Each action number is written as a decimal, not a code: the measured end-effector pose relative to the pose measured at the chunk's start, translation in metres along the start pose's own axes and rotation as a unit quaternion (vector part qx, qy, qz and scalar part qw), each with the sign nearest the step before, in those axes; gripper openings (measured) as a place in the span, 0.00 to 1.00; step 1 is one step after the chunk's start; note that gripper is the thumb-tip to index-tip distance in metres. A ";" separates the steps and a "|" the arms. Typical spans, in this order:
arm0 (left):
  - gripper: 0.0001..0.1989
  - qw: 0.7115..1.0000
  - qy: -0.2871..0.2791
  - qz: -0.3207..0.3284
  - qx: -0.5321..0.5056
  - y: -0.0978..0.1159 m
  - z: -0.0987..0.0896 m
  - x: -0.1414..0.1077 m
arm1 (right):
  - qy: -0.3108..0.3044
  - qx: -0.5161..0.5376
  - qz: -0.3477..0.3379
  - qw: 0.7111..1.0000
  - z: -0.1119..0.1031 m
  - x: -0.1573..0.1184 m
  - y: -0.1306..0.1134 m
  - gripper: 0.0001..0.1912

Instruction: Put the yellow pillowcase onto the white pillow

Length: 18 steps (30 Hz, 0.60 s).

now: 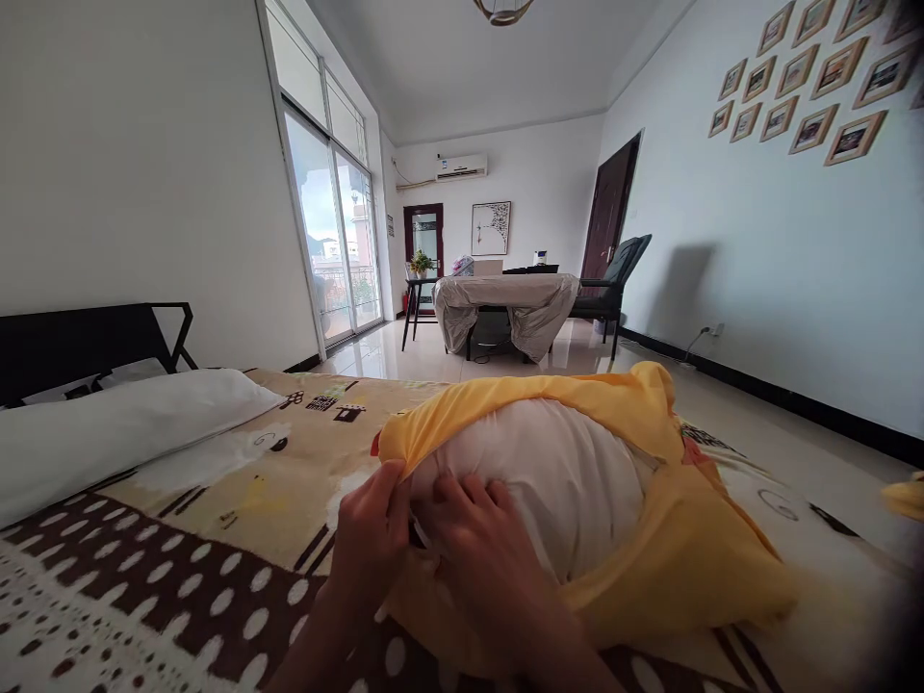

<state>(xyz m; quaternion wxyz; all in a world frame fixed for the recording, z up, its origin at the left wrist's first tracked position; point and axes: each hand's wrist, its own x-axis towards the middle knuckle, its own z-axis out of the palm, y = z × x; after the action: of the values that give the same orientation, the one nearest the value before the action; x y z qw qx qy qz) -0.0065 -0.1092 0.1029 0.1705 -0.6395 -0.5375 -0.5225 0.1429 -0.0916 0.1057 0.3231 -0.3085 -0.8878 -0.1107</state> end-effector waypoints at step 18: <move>0.10 0.948 0.208 0.228 0.070 -0.010 0.001 -0.010 | 0.120 0.054 -0.012 0.991 0.009 0.002 -0.018 0.06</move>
<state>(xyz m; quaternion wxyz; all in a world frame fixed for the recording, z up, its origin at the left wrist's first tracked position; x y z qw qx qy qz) -0.0135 -0.1094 0.0907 0.4376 -0.6086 -0.3647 -0.5524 0.1258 -0.1012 0.0998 0.4424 -0.2639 -0.8509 -0.1030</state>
